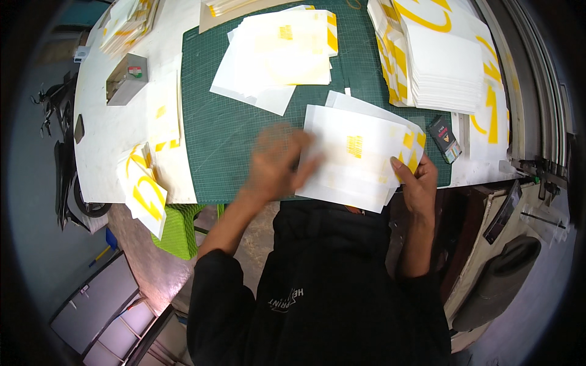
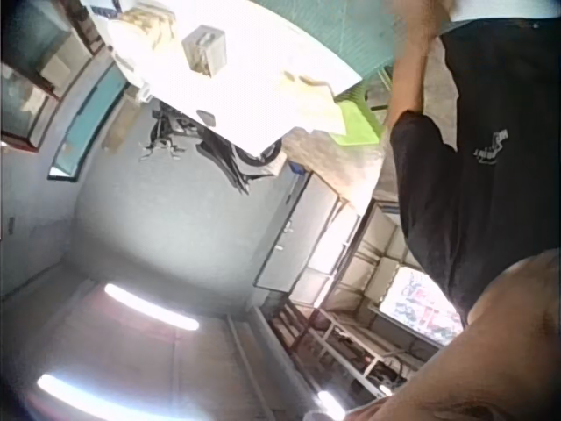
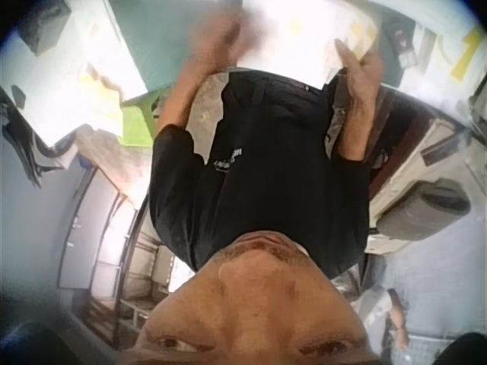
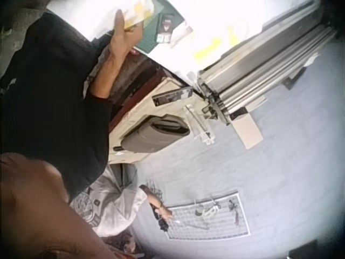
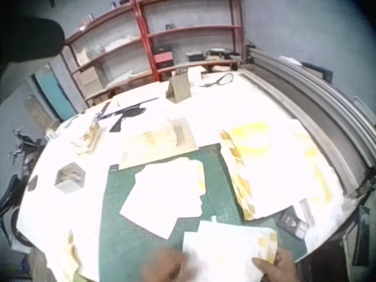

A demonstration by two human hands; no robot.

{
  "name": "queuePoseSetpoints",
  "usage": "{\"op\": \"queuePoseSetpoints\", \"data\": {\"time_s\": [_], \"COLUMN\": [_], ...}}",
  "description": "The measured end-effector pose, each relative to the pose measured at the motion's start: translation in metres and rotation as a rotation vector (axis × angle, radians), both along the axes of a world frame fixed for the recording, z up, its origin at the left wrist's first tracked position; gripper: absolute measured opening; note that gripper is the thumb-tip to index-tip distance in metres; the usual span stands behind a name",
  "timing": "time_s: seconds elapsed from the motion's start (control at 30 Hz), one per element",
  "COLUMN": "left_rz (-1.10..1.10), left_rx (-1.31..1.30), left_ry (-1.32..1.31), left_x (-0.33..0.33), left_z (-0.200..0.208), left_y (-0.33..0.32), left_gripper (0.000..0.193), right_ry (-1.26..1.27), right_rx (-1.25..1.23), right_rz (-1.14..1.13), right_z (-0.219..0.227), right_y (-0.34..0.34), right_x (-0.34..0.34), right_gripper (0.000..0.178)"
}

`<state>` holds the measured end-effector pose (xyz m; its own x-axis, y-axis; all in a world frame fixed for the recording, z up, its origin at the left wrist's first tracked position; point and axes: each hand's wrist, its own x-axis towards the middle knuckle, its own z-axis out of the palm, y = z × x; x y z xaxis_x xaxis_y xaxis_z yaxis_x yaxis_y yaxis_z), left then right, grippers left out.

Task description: The person folds white sheets of paper with yellow printed designs in half on a green cutting mat. They smooth the creases with their hands and stack the folded papers into a pile. The person repeats this process for multiple sheets throughout the clip.

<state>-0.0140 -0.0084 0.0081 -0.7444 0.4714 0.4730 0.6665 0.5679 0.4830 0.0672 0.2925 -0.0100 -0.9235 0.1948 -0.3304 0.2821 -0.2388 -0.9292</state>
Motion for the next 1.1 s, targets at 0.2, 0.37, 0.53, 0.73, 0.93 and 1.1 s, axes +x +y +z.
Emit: {"op": "queuePoseSetpoints", "data": {"time_s": [0.2,0.37,0.53,0.73,0.93,1.1], "left_rz": [0.415,0.162,0.121,0.096,0.364,-0.057], "left_rx": [-0.175,-0.396,-0.375,-0.373,0.013,-0.205], "left_ry": [0.134,0.139,0.108,0.119,-0.031,0.302], "left_x": [-0.108,-0.124,-0.124,-0.127,-0.111,-0.035], "left_z": [-0.008,-0.022,-0.008,-0.004,-0.004,0.027], "left_y": [-0.048,-0.065,-0.054,-0.056,-0.039,-0.016], "left_gripper": [0.036,0.037,0.033,0.027,0.018,0.019], "right_ry": [0.007,0.004,0.011,0.009,0.015,-0.024], "right_rx": [0.056,0.050,0.079,0.078,0.072,-0.060], "right_rz": [-0.047,-0.032,-0.028,-0.027,-0.036,-0.092], "right_z": [-0.001,-0.001,0.000,0.000,0.000,-0.007], "right_y": [-0.006,-0.006,-0.006,-0.007,-0.008,0.001], "right_x": [0.001,0.000,-0.001,-0.001,-0.001,0.000], "right_gripper": [0.034,0.033,0.033,0.032,0.032,0.036]}}
